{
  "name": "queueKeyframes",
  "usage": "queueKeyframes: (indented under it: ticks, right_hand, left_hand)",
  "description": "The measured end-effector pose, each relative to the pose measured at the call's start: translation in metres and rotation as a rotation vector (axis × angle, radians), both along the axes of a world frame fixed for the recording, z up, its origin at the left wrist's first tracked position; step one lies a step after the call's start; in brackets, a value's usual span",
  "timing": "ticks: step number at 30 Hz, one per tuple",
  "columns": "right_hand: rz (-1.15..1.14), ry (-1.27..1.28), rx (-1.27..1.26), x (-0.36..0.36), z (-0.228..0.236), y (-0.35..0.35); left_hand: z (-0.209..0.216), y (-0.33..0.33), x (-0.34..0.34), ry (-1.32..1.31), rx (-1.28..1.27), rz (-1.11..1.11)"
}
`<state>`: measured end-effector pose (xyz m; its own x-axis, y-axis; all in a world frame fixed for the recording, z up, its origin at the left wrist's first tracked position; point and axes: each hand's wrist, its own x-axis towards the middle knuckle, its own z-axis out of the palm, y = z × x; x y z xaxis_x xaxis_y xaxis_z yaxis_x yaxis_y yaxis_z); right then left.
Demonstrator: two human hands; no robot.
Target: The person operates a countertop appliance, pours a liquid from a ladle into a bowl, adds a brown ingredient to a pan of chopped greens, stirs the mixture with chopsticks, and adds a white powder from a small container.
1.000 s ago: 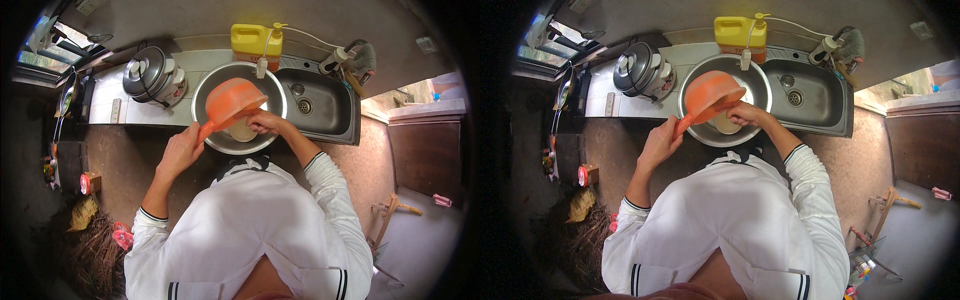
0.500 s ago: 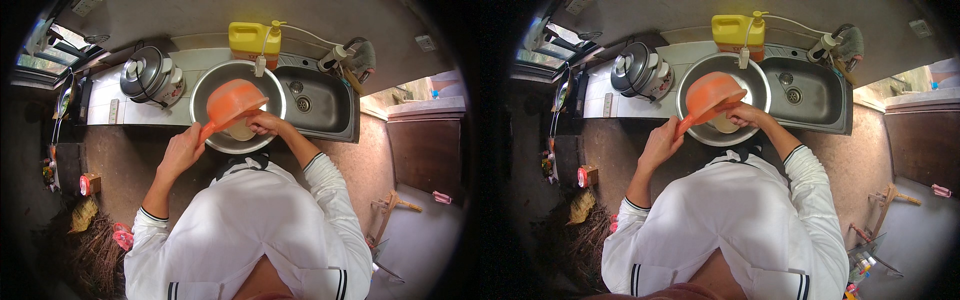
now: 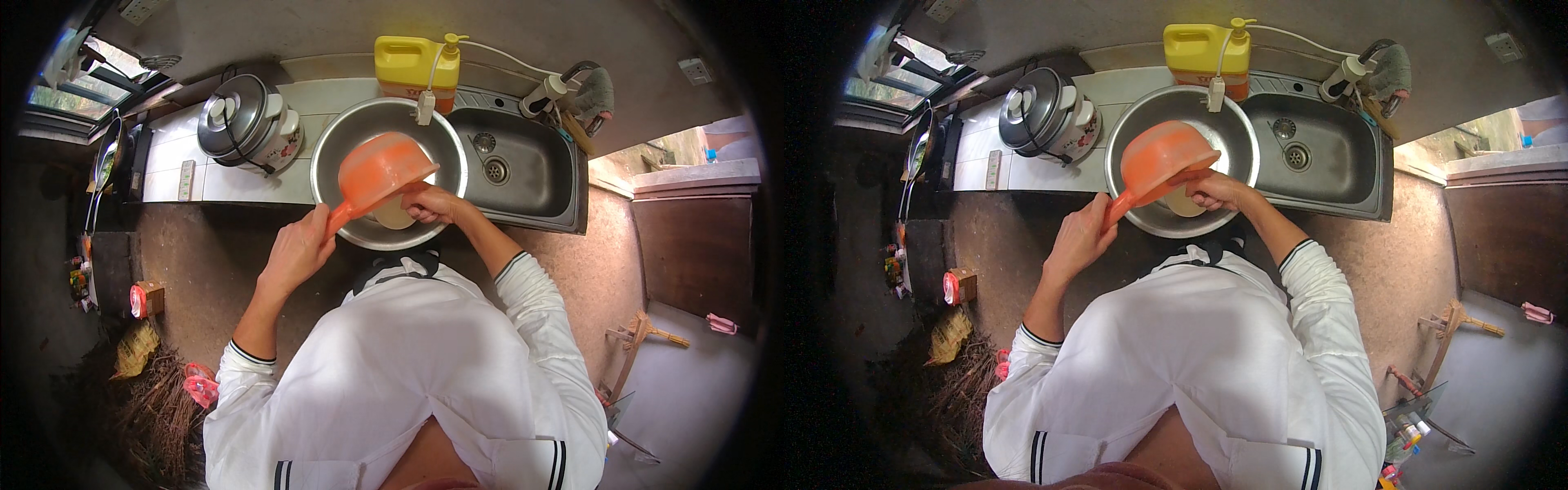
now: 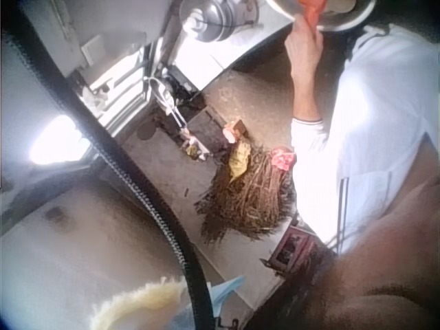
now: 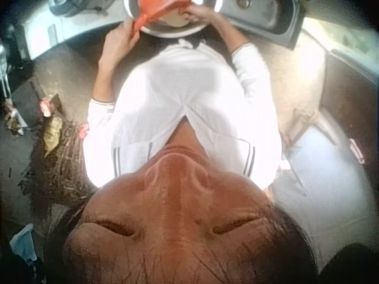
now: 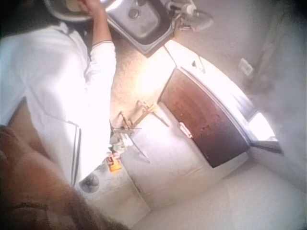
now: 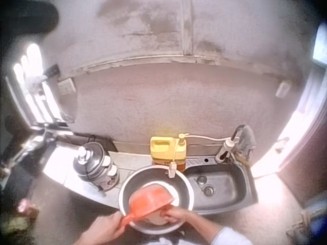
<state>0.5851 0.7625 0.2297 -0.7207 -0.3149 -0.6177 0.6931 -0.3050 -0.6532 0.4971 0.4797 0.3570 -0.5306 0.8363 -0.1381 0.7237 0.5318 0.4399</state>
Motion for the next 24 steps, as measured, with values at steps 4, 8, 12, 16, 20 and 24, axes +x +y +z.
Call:
queueKeyframes:
  ticks: [4,8,12,16,20,24]
  right_hand:
    - [-0.012,0.014,-0.025,0.0016,-0.0037,-0.0013]
    - [-0.013,0.015,-0.027,0.0019,-0.0072,-0.0014]
    - [-0.019,0.013,-0.020,0.0030,-0.0066,-0.0036]
    - [-0.019,0.007,-0.009,0.0043,-0.0010,-0.0059]
    - [-0.023,-0.005,-0.005,0.0058,0.0002,-0.0074]
    - [-0.030,-0.011,-0.002,0.0076,-0.0001,-0.0091]
  left_hand:
    - [-0.0011,-0.0024,0.0013,0.015,-0.012,-0.003]
    - [0.0008,-0.0034,0.0032,0.022,0.002,-0.010]
    - [0.0012,-0.0054,0.0052,0.024,0.006,-0.007]
    - [0.0015,-0.0070,0.0070,0.026,0.008,-0.002]
    - [0.0029,-0.0073,0.0087,0.027,0.008,-0.004]
    - [0.0014,-0.0086,0.0100,0.026,0.019,-0.007]
